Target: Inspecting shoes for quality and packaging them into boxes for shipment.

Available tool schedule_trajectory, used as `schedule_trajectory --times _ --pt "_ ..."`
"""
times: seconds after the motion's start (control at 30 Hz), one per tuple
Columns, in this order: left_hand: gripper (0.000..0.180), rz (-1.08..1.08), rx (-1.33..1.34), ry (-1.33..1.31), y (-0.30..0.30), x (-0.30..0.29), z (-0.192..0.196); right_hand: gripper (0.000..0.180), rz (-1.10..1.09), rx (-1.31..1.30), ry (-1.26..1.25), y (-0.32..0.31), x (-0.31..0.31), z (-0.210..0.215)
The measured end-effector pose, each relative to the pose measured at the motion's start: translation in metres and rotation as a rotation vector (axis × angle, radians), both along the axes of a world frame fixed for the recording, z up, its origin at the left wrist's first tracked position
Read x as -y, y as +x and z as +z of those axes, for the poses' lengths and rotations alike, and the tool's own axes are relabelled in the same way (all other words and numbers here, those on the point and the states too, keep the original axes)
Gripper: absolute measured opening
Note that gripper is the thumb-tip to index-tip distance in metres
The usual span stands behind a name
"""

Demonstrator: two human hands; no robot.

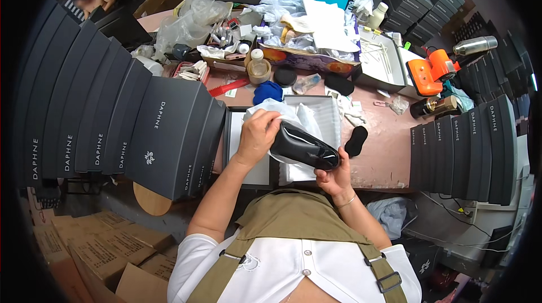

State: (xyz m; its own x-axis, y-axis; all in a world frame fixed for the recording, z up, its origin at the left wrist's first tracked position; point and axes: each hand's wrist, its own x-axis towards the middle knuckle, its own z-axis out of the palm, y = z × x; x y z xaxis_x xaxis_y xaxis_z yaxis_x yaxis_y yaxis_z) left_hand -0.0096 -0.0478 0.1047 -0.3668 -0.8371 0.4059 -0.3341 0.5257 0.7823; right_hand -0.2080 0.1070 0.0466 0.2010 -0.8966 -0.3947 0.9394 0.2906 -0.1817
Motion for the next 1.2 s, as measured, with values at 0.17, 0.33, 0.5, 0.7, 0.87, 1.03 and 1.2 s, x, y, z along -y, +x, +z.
schedule_trajectory --times 0.17,0.33,0.5,0.7,0.87,1.03,1.2 --pt "0.013 -0.071 -0.06 0.109 -0.009 -0.016 0.002 0.049 -0.025 0.09 -0.057 0.002 -0.005 0.003" --pt "0.02 -0.246 -0.026 -0.062 -0.026 -0.062 0.035 0.046 -0.15 0.02 -0.012 0.018 -0.01 0.037" --pt "0.029 -0.514 -0.125 -0.335 -0.064 -0.094 0.016 0.04 -0.259 -0.723 -0.17 0.022 -0.029 -0.041" --pt "0.031 -0.739 -0.176 0.035 -0.086 -0.135 -0.003 0.044 -0.484 -0.273 -0.126 -0.014 -0.032 0.012" --pt "0.035 -1.054 0.069 -0.059 -0.096 -0.142 -0.024 0.044 -0.492 -0.684 0.142 -0.067 -0.061 -0.05" --pt "0.025 -0.589 0.23 0.821 -0.052 -0.126 -0.064 0.043 -0.155 -1.894 0.334 -0.189 -0.127 -0.125" --pt "0.05 0.09 -0.15 1.765 0.027 -0.13 -0.14 0.033 1.097 -2.567 0.015 -0.166 -0.059 -0.036"
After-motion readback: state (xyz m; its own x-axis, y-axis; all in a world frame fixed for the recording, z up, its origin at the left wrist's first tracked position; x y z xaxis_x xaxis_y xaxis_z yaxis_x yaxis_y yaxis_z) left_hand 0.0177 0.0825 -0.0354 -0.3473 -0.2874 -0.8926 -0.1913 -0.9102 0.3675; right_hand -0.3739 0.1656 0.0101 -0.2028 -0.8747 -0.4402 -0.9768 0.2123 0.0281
